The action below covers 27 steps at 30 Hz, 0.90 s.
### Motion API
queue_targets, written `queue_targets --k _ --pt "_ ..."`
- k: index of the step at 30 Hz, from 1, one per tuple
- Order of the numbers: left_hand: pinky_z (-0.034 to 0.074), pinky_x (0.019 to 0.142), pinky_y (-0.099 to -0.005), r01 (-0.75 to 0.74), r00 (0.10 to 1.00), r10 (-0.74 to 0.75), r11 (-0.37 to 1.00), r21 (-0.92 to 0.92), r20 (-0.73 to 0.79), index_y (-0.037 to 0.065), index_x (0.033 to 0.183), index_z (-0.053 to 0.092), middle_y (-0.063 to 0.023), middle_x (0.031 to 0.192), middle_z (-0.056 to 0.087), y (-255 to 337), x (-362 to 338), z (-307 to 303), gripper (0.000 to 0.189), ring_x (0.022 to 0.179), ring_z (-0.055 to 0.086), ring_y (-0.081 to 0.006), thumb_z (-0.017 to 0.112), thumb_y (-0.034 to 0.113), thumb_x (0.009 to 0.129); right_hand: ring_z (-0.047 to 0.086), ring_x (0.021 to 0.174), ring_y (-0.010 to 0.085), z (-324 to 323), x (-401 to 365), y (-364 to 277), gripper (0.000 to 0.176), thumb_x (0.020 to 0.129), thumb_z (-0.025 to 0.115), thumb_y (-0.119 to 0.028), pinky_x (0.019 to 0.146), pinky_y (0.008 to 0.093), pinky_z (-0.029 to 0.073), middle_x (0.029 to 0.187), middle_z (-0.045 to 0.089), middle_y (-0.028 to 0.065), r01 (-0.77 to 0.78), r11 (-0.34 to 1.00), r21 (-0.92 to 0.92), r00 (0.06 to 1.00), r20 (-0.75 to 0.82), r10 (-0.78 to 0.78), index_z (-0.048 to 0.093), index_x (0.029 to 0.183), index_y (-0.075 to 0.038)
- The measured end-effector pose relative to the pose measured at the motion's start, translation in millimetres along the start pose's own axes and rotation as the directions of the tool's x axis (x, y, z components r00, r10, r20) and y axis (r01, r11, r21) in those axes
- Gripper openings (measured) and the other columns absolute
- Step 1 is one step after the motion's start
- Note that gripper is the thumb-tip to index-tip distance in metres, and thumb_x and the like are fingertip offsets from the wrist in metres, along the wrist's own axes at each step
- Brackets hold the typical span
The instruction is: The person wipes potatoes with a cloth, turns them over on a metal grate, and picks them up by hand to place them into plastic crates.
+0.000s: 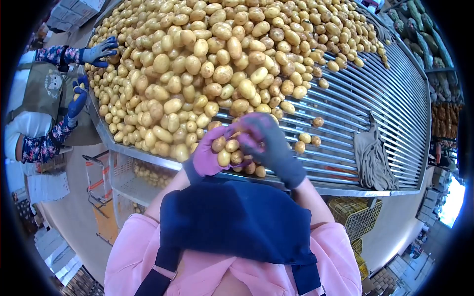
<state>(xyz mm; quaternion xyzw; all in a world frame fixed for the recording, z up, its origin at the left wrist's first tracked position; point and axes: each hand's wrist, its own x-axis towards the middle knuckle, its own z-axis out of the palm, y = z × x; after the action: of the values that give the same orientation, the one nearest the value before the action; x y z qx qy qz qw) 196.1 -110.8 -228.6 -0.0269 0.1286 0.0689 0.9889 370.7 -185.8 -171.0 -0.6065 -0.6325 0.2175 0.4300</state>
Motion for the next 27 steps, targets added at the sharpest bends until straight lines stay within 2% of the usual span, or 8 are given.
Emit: queue_targets --k 4,6,7,8,10,14,22,27 --pt "0.046 0.091 -0.0419 -0.235 0.955 0.2 0.961 -0.147 -0.219 0.008 0.13 0.043 -0.0111 0.121 0.055 -3.9 -4.0 4.3 0.048 0.107 0.056 -0.0286 0.039 0.041 0.095 0.045 0.118 0.0308 35.6 9.4 -16.2 0.042 0.083 0.061 -0.03 0.107 0.0479 0.026 0.119 0.055 0.0119 0.133 0.926 -0.352 0.985 0.149 -0.084 0.054 0.12 -0.012" --pt "0.046 0.09 -0.0438 -0.364 0.819 0.565 0.643 0.674 -0.097 0.012 0.128 0.045 -0.0098 0.123 0.053 -6.7 -16.7 8.4 0.049 0.103 0.057 -0.0273 0.039 0.046 0.094 0.047 0.118 0.0307 34.2 16.8 -3.8 0.049 0.084 0.061 -0.026 0.104 0.0458 0.033 0.123 0.054 0.0113 0.216 0.917 -0.335 0.967 0.201 -0.154 0.048 0.13 -0.014" --pt "0.045 0.092 -0.0499 -0.24 0.956 0.239 0.971 0.017 -0.167 0.017 0.127 0.046 -0.0101 0.127 0.05 6.2 -19.5 11.5 0.05 0.109 0.055 -0.0303 0.04 0.051 0.092 0.051 0.115 0.0304 27.1 23.9 -0.1 0.049 0.084 0.061 -0.024 0.1 0.0426 0.037 0.124 0.054 0.0119 -0.036 0.999 -0.001 0.991 0.125 0.036 0.048 0.131 -0.015" --pt "0.042 0.094 -0.056 -0.252 0.963 0.251 0.968 0.001 -0.094 0.019 0.128 0.047 -0.0116 0.134 0.045 8.3 -30.3 6.9 0.05 0.115 0.051 -0.0366 0.04 0.052 0.092 0.055 0.111 0.0302 21.4 27.6 4.1 0.05 0.084 0.061 -0.023 0.096 0.0395 0.042 0.124 0.054 0.0125 -0.273 0.9 0.34 0.961 0.133 0.242 0.048 0.131 -0.016" --pt "0.041 0.094 -0.0567 -0.304 0.949 0.3 0.952 -0.026 -0.097 0.018 0.127 0.049 -0.0133 0.134 0.045 13.1 -39.1 13.1 0.049 0.118 0.048 -0.0417 0.04 0.052 0.092 0.061 0.099 0.0289 15.1 30.9 16.8 0.042 0.084 0.06 -0.017 0.087 0.0337 0.048 0.123 0.055 0.0129 -0.093 0.981 -0.171 0.983 0.138 0.118 0.053 0.126 -0.016" --pt "0.027 0.103 -0.0625 -0.334 0.942 0.329 0.935 -0.117 -0.061 0.024 0.131 0.048 -0.0132 0.145 0.033 19.4 -49.1 -0.4 0.049 0.13 0.03 -0.0468 0.039 0.052 0.093 0.061 0.084 0.0262 50.5 11.5 41.2 0.021 0.083 0.053 -0.013 0.066 0.0406 0.051 0.098 0.059 0.0061 0.205 0.775 -0.598 0.91 0.408 0.074 0.06 0.103 -0.011" --pt "0.026 0.103 -0.0658 -0.388 0.91 0.411 0.893 -0.226 0.061 0.023 0.136 0.041 -0.0134 0.142 0.034 16.8 -48.5 7.8 0.051 0.129 0.031 -0.0476 0.036 0.051 0.094 0.061 0.085 0.0274 58.4 11.5 36.5 0.018 0.085 0.051 -0.014 0.066 0.0418 0.052 0.098 0.056 0.0127 0.115 0.654 -0.748 0.827 0.437 0.355 0.06 0.1 -0.009" --pt "0.026 0.103 -0.0659 -0.442 0.887 0.458 0.879 -0.177 0.063 0.02 0.136 0.04 -0.0126 0.14 0.037 19.2 -41.4 12.0 0.051 0.127 0.034 -0.0447 0.037 0.05 0.094 0.06 0.089 0.0293 12.3 21.5 21.8 0.03 0.084 0.058 -0.016 0.076 0.0385 0.05 0.099 0.057 0.0138 -0.244 0.895 -0.372 0.887 0.287 0.361 0.058 0.114 -0.014"
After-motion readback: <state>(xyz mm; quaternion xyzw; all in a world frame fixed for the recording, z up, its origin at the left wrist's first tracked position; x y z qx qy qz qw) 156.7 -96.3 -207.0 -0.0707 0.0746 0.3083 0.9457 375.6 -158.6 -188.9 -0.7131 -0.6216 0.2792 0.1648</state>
